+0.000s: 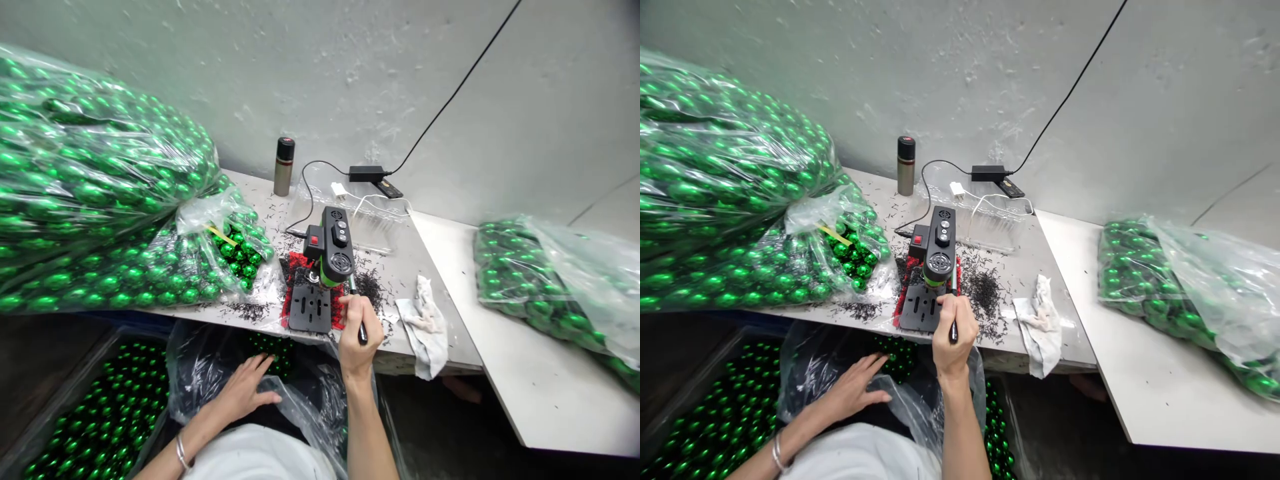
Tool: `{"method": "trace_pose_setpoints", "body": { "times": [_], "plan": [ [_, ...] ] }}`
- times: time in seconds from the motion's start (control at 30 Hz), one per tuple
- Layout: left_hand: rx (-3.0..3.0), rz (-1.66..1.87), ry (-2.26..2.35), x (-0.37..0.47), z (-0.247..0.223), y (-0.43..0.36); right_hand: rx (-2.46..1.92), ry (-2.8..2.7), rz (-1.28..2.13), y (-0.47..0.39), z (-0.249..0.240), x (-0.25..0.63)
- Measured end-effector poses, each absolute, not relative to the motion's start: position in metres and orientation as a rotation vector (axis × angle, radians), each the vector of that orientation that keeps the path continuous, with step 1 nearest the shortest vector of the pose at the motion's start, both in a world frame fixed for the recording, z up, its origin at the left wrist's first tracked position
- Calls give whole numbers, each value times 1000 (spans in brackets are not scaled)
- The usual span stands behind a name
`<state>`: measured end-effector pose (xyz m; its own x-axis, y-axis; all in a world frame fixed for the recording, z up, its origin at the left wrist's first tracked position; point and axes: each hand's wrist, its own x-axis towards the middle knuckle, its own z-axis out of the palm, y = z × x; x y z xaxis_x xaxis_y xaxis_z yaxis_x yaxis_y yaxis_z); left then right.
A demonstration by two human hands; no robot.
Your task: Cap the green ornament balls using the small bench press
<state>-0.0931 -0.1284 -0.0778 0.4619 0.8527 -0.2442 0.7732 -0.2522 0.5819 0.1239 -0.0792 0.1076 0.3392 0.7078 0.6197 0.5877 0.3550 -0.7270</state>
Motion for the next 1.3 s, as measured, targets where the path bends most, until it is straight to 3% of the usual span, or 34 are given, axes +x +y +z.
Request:
{"method": "trace_pose_setpoints", "body": {
  "times": [0.33, 0.6, 0.73, 0.87, 0.97, 1.3],
  "plan": [
    [1730, 31, 829, -151, -1, -166, -1315, -1331, 122, -80, 107, 123],
    [1786, -173, 891, -184, 5, -135, -1307, -1323, 128, -81, 104, 123],
    [1995, 212, 1127, -157, 38, -94, -1323, -1323, 138, -81, 103, 123],
    [2123, 1151, 1206, -104, 86, -39, -1317, -1325, 125, -80, 101, 125],
    [2281, 1619, 1180, -62, 113, 1, -1323, -1336, 121, -80, 100, 126],
    [2679, 1713, 1327, -18, 123, 34, -1286, -1336, 99, -80, 97, 127]
  ]
}}
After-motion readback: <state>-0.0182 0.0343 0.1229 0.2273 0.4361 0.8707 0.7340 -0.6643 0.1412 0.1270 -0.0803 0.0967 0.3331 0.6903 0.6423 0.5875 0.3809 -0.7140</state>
